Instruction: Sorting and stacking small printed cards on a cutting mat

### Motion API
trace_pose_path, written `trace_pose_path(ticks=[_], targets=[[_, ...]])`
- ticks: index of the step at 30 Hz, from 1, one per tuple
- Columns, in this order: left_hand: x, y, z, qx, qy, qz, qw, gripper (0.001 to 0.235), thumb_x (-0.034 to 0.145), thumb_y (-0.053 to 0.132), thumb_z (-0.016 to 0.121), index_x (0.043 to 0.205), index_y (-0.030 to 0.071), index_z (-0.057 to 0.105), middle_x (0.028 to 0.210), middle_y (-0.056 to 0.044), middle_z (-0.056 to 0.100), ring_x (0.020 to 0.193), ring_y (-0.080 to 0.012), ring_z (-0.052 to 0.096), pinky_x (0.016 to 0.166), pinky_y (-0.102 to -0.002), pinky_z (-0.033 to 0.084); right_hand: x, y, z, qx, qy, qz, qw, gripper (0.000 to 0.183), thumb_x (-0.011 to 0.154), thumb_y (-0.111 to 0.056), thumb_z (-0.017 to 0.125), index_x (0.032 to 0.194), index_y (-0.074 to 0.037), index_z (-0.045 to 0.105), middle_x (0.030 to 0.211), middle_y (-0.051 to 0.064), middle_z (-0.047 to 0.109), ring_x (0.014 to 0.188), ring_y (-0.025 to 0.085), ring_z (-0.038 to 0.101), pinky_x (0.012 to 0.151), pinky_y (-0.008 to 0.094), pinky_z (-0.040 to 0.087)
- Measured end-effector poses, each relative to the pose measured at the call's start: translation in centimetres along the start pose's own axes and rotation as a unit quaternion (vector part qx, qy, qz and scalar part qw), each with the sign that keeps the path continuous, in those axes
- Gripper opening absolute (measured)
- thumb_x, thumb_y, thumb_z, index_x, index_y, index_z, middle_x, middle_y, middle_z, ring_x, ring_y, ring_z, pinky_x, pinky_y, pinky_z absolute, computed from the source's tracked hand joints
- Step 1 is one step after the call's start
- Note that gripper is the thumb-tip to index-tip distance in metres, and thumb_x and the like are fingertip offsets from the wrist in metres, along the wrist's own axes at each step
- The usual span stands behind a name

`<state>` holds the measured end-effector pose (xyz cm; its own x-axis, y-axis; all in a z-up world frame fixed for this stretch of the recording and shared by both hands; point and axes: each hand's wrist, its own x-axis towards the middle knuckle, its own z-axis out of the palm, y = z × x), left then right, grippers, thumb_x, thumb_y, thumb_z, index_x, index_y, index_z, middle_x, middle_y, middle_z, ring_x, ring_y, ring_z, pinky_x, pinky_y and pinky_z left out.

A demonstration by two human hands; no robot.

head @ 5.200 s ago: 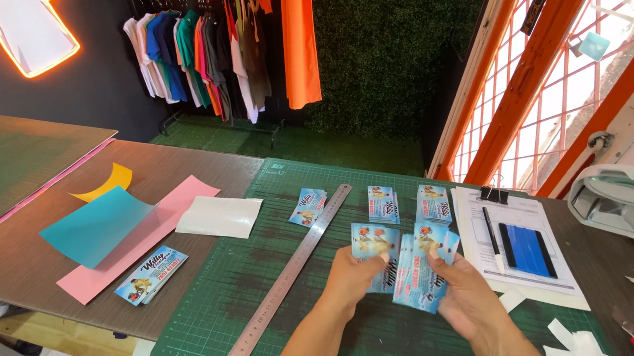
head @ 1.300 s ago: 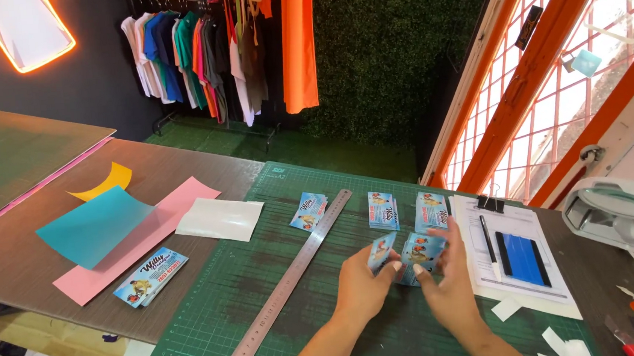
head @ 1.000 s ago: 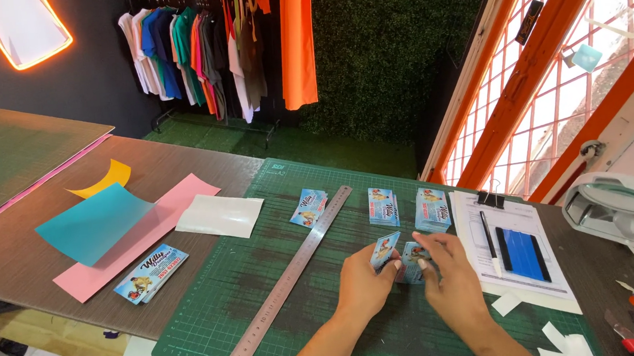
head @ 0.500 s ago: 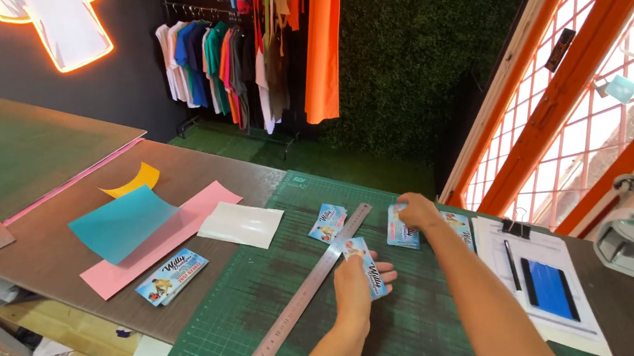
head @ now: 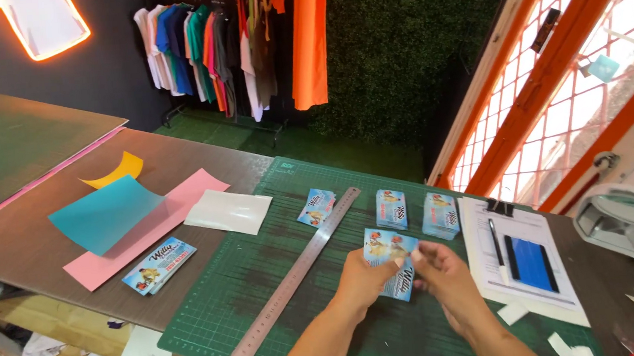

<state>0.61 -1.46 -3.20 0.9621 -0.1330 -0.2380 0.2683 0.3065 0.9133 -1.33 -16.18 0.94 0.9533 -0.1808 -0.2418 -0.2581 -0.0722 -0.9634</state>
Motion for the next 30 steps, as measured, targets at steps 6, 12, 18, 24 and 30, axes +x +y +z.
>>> trace_pose_path(ticks=[6, 12, 18, 24, 30], targets=[[-1.0, 0.6, 0.5, -0.022, -0.046, -0.057, 0.997, 0.032, 0.095, 0.025, 0.065, 0.115, 0.000, 0.069, 0.096, -0.020, 0.079, 0.077, -0.0255, 0.078, 0.063, -0.034, 0.066, 1.1, 1.5, -2.6, 0.246, 0.042, 0.012, 0.968, 0.020, 0.101, -0.008, 0.057, 0.120, 0.000, 0.057, 0.115, 0.022, 0.066, 0.107, 0.035, 0.062, 0.089, 0.052, 0.054], [-0.3, -0.6, 0.1, 0.082, -0.089, 0.047, 0.992, 0.016, 0.095, 0.018, 0.069, 0.087, 0.004, 0.072, 0.075, -0.008, 0.072, 0.060, -0.0167, 0.066, 0.058, -0.033, 0.053, 1.2, 2.2, -2.3, 0.249, 0.007, -0.015, 0.968, 0.031, 0.094, -0.007, 0.065, 0.124, -0.001, 0.061, 0.115, 0.018, 0.069, 0.106, 0.028, 0.063, 0.088, 0.045, 0.053], [0.5, -1.7, 0.0, 0.078, -0.089, 0.074, 0.990, 0.013, 0.088, 0.011, 0.076, 0.099, 0.005, 0.079, 0.098, -0.004, 0.080, 0.085, -0.0127, 0.072, 0.076, -0.031, 0.058, 0.9, 2.7, -1.9, 0.235, -0.003, -0.025, 0.972, 0.031, 0.092, -0.011, 0.067, 0.121, -0.002, 0.062, 0.116, 0.018, 0.070, 0.107, 0.029, 0.065, 0.088, 0.046, 0.055], [-0.6, 0.1, 0.2, 0.105, -0.008, 0.017, 0.994, 0.027, 0.091, 0.033, 0.073, 0.083, 0.008, 0.069, 0.078, -0.003, 0.068, 0.067, -0.0133, 0.058, 0.060, -0.032, 0.044, 0.9, 1.0, -3.0, 0.218, 0.079, 0.019, 0.973, 0.010, 0.104, -0.006, 0.054, 0.114, -0.005, 0.051, 0.115, 0.020, 0.067, 0.108, 0.034, 0.063, 0.090, 0.051, 0.053], [0.0, -0.4, 0.2, 0.019, -0.005, -0.007, 1.000, 0.021, 0.094, 0.022, 0.062, 0.093, 0.002, 0.072, 0.079, -0.009, 0.071, 0.066, -0.0179, 0.066, 0.054, -0.033, 0.057, 3.4, 3.8, -4.1, 0.297, 0.033, -0.035, 0.954, 0.021, 0.099, -0.009, 0.062, 0.119, -0.010, 0.053, 0.113, 0.015, 0.069, 0.099, 0.024, 0.064, 0.076, 0.051, 0.057]])
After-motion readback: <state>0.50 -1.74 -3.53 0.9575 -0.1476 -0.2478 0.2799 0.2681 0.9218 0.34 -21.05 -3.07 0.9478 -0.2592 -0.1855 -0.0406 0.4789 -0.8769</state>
